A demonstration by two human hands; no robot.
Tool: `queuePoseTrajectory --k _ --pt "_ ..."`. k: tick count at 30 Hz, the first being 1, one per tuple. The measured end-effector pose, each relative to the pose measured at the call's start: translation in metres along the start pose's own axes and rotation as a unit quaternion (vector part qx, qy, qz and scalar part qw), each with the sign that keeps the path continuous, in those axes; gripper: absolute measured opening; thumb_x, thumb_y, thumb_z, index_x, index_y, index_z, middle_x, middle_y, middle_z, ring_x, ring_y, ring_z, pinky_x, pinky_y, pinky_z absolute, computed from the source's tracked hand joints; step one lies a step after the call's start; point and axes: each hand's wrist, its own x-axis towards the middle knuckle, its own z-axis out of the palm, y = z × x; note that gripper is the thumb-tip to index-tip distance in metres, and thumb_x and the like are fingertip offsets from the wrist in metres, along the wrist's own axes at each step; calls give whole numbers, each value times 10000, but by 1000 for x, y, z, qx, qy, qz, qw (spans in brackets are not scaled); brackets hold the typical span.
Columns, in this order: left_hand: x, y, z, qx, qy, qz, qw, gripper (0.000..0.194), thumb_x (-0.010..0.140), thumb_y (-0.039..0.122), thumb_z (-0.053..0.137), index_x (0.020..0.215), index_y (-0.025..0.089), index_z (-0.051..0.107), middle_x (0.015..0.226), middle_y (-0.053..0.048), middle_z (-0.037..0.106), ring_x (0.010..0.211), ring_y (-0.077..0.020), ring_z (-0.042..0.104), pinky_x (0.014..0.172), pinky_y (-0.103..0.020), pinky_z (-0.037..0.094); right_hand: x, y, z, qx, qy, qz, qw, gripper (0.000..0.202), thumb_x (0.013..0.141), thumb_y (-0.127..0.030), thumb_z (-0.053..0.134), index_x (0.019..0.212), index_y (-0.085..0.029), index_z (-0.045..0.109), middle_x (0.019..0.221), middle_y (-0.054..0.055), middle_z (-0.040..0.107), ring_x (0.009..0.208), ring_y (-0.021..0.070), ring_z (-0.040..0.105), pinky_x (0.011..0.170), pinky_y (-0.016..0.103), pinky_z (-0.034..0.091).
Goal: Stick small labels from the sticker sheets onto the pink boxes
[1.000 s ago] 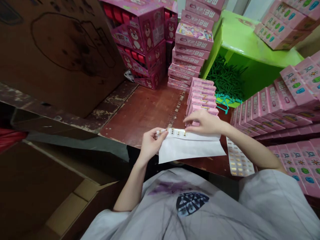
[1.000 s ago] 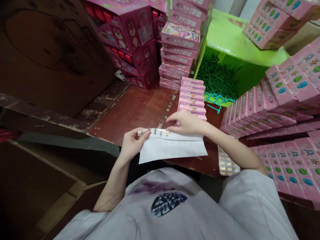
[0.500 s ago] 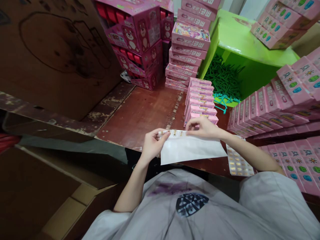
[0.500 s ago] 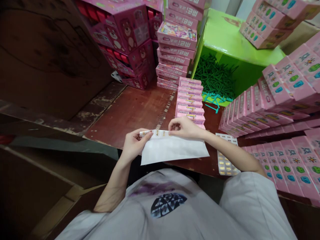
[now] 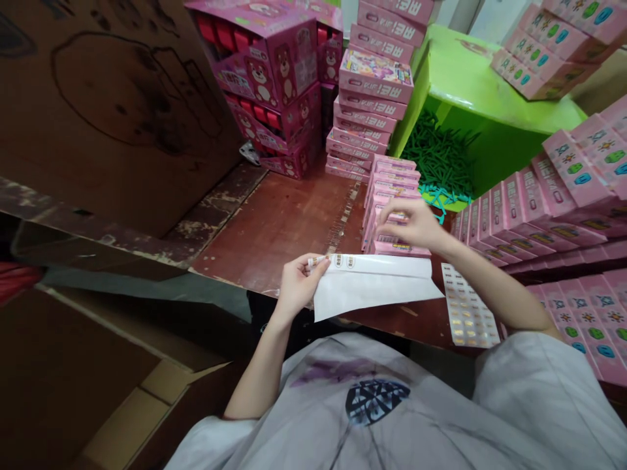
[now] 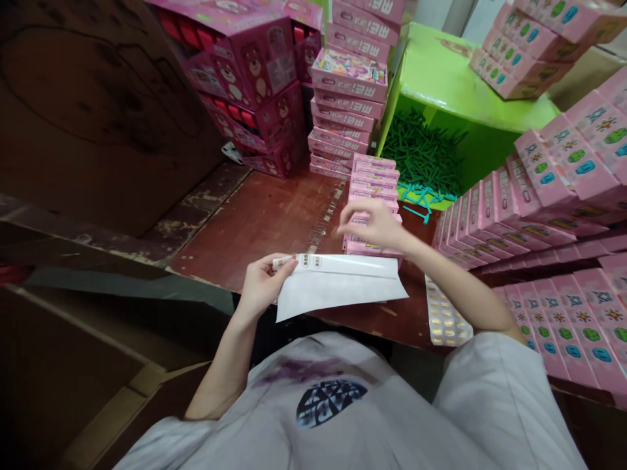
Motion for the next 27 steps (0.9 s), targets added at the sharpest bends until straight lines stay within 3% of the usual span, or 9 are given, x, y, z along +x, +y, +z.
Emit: queuePoseTrajectory --k 3,5,7,10,19,22,25,27 --pt "-2 -3 -3 -4 7 -1 1000 323 726 441 728 815 131 725 729 -45 704 619 -131 590 551 -205 434 35 38 -43 -158 75 63 983 197 726 -364 732 705 -178 671 783 38 700 807 210 645 843 367 487" --pt "-4 -5 -6 -5 14 -6 1000 332 717 446 735 816 130 729 736 -50 710 620 -132 594 555 -207 441 54 69 -66 -249 74 105 960 182 726 -356 722 717 -181 678 789 40 694 842 230 640 898 413 466" --pt "-6 -7 -10 -7 20 -14 1000 356 707 458 741 836 126 735 749 -58 718 619 -137 601 552 -212 446 65 94 -79 -302 58 134 942 177 733 -356 712 754 -181 693 792 41 690 859 243 635 935 450 441" --pt "-9 -11 -15 -5 33 -22 999 386 680 463 765 857 120 742 772 -71 728 632 -145 613 559 -218 454 71 115 -82 -338 33 154 928 220 760 -374 687 822 -164 710 825 63 692 891 266 633 947 471 419" --pt "-9 -20 -23 -12 53 -36 998 395 655 468 783 835 120 731 769 -59 721 644 -139 605 579 -212 448 78 138 -70 -390 -7 153 908 217 770 -389 680 770 -173 694 824 44 697 906 281 628 995 546 286" --pt "-9 -20 -22 -16 50 -36 998 376 655 450 781 832 122 735 767 -59 723 641 -135 603 573 -207 442 76 141 -71 -426 -12 133 895 329 756 -385 703 1022 -191 693 896 50 718 940 289 621 993 551 261" --pt "-9 -15 -20 -18 52 -35 998 359 667 433 766 837 119 736 750 -57 721 618 -126 591 549 -200 431 74 129 -74 -452 10 99 886 807 677 -324 791 1402 -176 470 1134 125 695 1014 316 613 989 549 287" --pt "-11 -11 -18 -16 57 -28 998 349 680 428 752 836 116 735 742 -57 721 605 -121 585 540 -198 429 73 108 -71 -435 57 78 895 830 678 -282 793 1423 -164 447 1259 154 640 1080 333 598 999 557 306"
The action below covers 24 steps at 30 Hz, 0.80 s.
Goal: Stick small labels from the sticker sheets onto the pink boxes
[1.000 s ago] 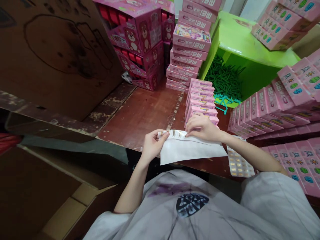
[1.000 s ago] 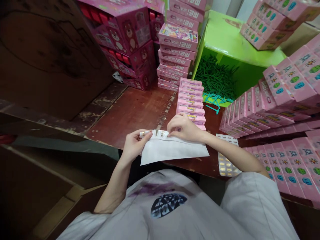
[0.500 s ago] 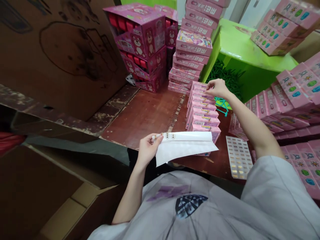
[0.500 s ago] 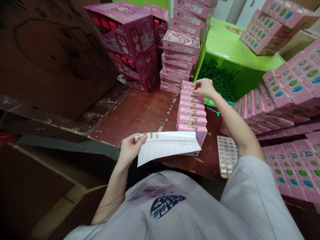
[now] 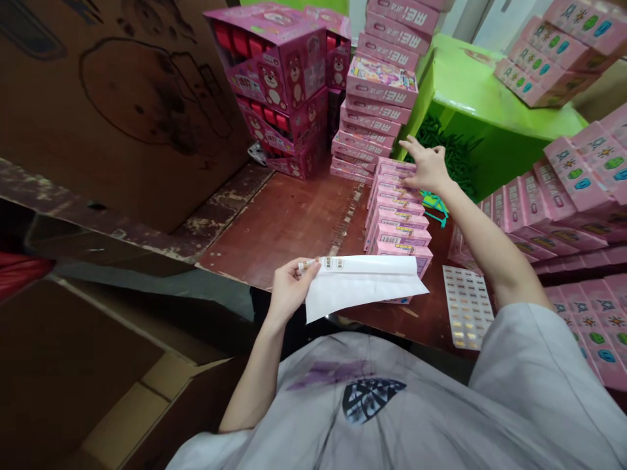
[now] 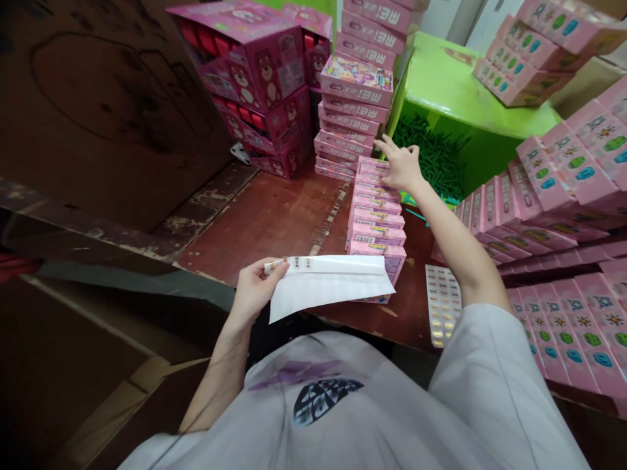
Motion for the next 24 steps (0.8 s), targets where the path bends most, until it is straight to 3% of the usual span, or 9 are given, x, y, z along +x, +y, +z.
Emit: queuePoseTrajectory --k 3,5,7,10,14,20,24 --pt "-4 7 3 10 0 25 1000 322 704 415 735 837 122 737 747 -54 725 604 -117 585 538 -193 429 -19 -45 -23 138 36 -25 989 382 800 -285 682 1156 -151 661 1107 113 710 1013 269 639 981 482 412" --pt "-6 12 5 15 -6 43 999 300 721 406 725 834 128 736 746 -48 725 607 -115 586 542 -189 429 -42 -83 -34 261 -42 -92 960 235 836 -331 647 974 -156 721 942 77 741 874 208 673 871 378 505" --pt "-7 16 8 18 -13 55 998 283 735 401 715 825 133 735 730 -40 719 605 -114 584 540 -188 428 -69 -117 -39 346 -160 -142 913 241 833 -345 659 965 -158 735 914 53 749 825 173 688 791 308 532" --pt "-9 21 13 27 -24 67 997 260 742 387 706 804 136 732 713 -35 714 607 -118 587 537 -189 430 -97 -146 -37 416 -260 -140 860 234 828 -306 668 987 -151 744 908 41 756 802 147 696 732 252 527" --pt "-9 22 19 35 -34 76 996 241 739 373 700 789 139 727 701 -32 709 602 -121 587 536 -194 433 -106 -147 -30 452 -283 -91 841 176 800 -301 695 841 -140 750 818 35 745 733 128 672 684 231 506" --pt "-10 20 28 22 -59 67 996 229 740 363 695 788 140 720 709 -32 710 593 -120 588 537 -198 435 -106 -135 -22 465 -323 -67 822 232 784 -367 697 796 -135 698 727 23 690 646 113 614 591 222 463" --pt "-7 20 30 4 -64 40 997 259 732 380 700 808 134 725 720 -42 718 597 -126 599 531 -200 434 -117 -140 -20 442 -218 -131 860 126 826 -267 647 765 -163 684 854 43 704 792 138 641 736 268 486"
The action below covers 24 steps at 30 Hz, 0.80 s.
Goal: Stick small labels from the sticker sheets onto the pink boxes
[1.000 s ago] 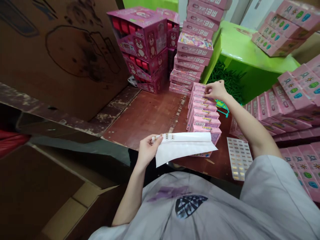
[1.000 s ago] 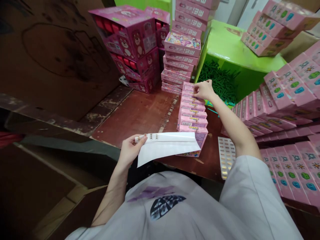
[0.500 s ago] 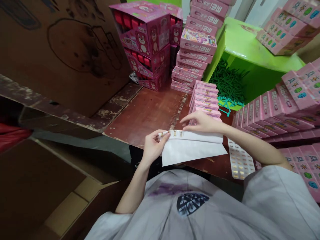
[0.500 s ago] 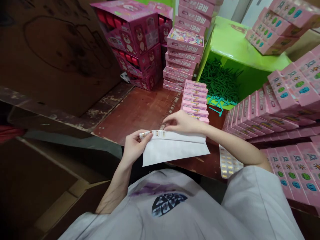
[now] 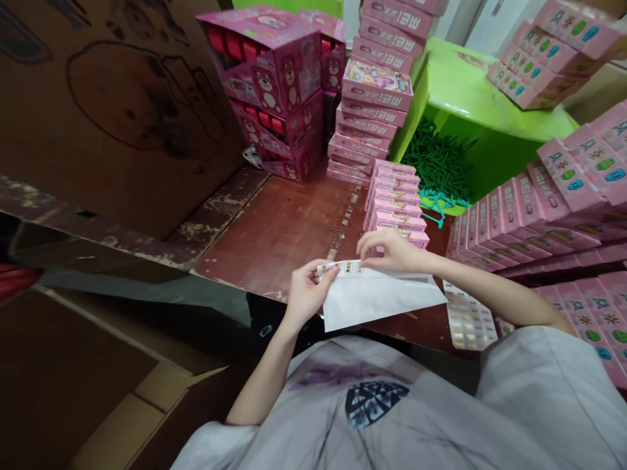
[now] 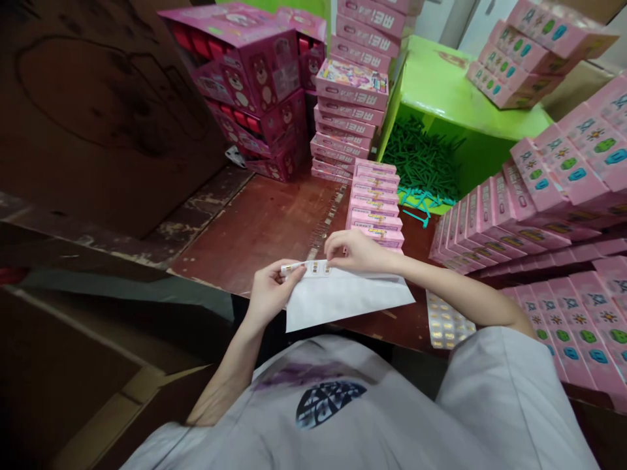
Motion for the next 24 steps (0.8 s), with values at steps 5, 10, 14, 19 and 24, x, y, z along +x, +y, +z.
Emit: queuePoseTrajectory --k 5,10,14,19,24 --pt "6 -10 -7 -20 24 -36 999 319 700 412 732 837 125 730 738 -52 723 607 -132 608 542 -203 439 10 -3 -29 -15 48 -66 997 171 856 -343 623 768 -204 670 807 16 704 797 168 644 825 338 491" --pt "5 -21 -22 -29 57 -55 996 402 662 472 765 850 118 728 747 -59 718 615 -139 608 545 -210 443 45 63 -126 -132 266 70 952 172 658 -312 709 666 -161 629 716 45 651 751 219 613 810 397 479" --pt "-1 -30 -34 -29 73 -60 995 439 661 503 775 854 112 727 776 -71 722 636 -137 612 567 -211 455 54 123 -175 -270 291 234 888 147 639 -256 705 726 -150 652 756 51 664 815 233 608 876 406 437" --pt "-5 -39 -43 -33 85 -66 994 444 662 506 786 867 116 733 800 -76 730 646 -133 619 576 -204 461 56 141 -175 -326 220 252 884 197 665 -269 707 826 -157 701 821 48 696 867 242 615 919 400 392" --pt "-7 -40 -45 -37 91 -66 993 447 650 509 792 848 113 734 781 -75 727 634 -132 614 570 -207 462 58 152 -165 -372 206 256 868 243 692 -314 674 887 -173 704 902 56 713 931 270 607 978 459 331"
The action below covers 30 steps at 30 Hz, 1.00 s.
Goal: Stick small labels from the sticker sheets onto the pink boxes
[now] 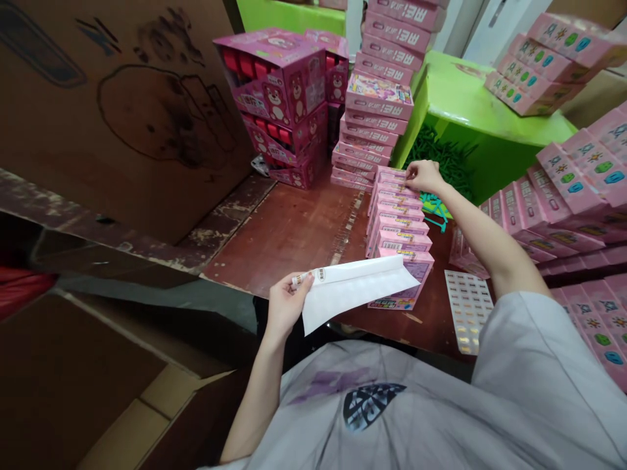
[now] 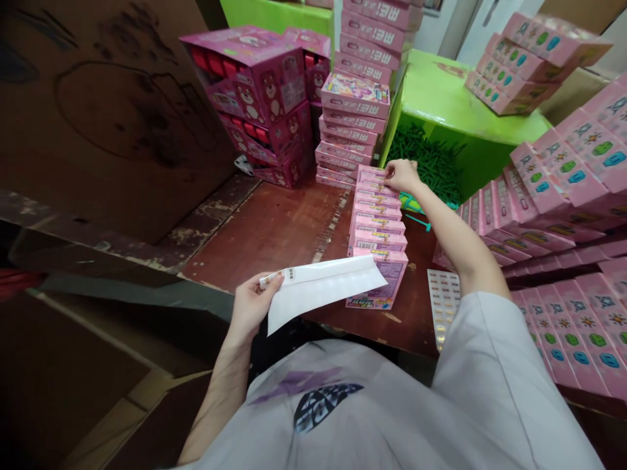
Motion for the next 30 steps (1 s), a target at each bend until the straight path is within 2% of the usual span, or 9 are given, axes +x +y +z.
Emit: queuePoseTrajectory --k 4,7,11,15,19,22,24,27,30 --pt "-1 2 0 -1 10 1 1000 462 631 504 804 856 106 731 777 -77 724 647 -135 614 582 -210 467 -5 4 9 -67 43 -42 996 298 742 -348 628 968 -161 678 971 90 709 1005 311 589 1033 528 238" --pt "-2 3 4 3 2 3 1000 470 619 492 813 868 102 729 773 -74 720 645 -132 608 578 -207 464 -11 4 9 -80 71 -55 993 426 796 -387 598 1139 -136 606 1011 122 692 1019 319 581 1027 543 219" --pt "-4 4 10 4 -12 6 1000 432 632 470 808 852 107 728 792 -74 723 655 -132 611 589 -206 466 -18 -2 9 -65 80 -14 995 539 833 -468 583 1237 -119 508 1055 150 672 971 312 583 978 525 268" --pt "-9 3 9 1 -21 3 1000 419 644 460 803 861 109 727 790 -72 722 654 -131 611 595 -208 465 -23 -7 12 -49 86 21 995 498 857 -422 575 1237 -109 500 1075 162 666 993 324 590 969 509 283" --pt "-14 3 3 11 -9 26 1000 415 674 477 779 864 111 726 779 -69 718 663 -135 618 602 -208 470 -34 -21 1 42 150 40 987 393 929 -332 479 1257 -114 485 1019 122 686 939 248 603 996 453 301" --pt "-17 7 2 18 -4 46 999 386 700 467 761 863 119 728 782 -62 718 660 -132 617 594 -204 465 -60 -58 -17 161 221 13 962 308 963 -347 438 1167 -146 553 1005 86 698 849 178 586 951 375 369" --pt "-19 13 7 27 -4 61 998 359 710 453 751 855 126 730 792 -62 723 661 -134 619 587 -205 464 -90 -95 -26 229 186 -84 952 273 961 -371 450 1002 -172 632 988 65 709 852 172 591 866 339 418" --pt "-24 24 17 44 -16 81 996 314 714 423 740 836 134 730 773 -57 723 655 -141 621 576 -208 465 -141 -148 -34 248 4 -273 929 242 928 -343 525 922 -170 695 947 51 731 845 174 637 819 326 440" --pt "-26 34 28 53 -47 90 993 280 731 397 717 837 138 733 756 -51 722 645 -143 621 570 -211 466 -176 -174 -32 224 -108 -360 899 203 896 -293 585 959 -162 727 909 53 745 825 169 658 816 318 440"
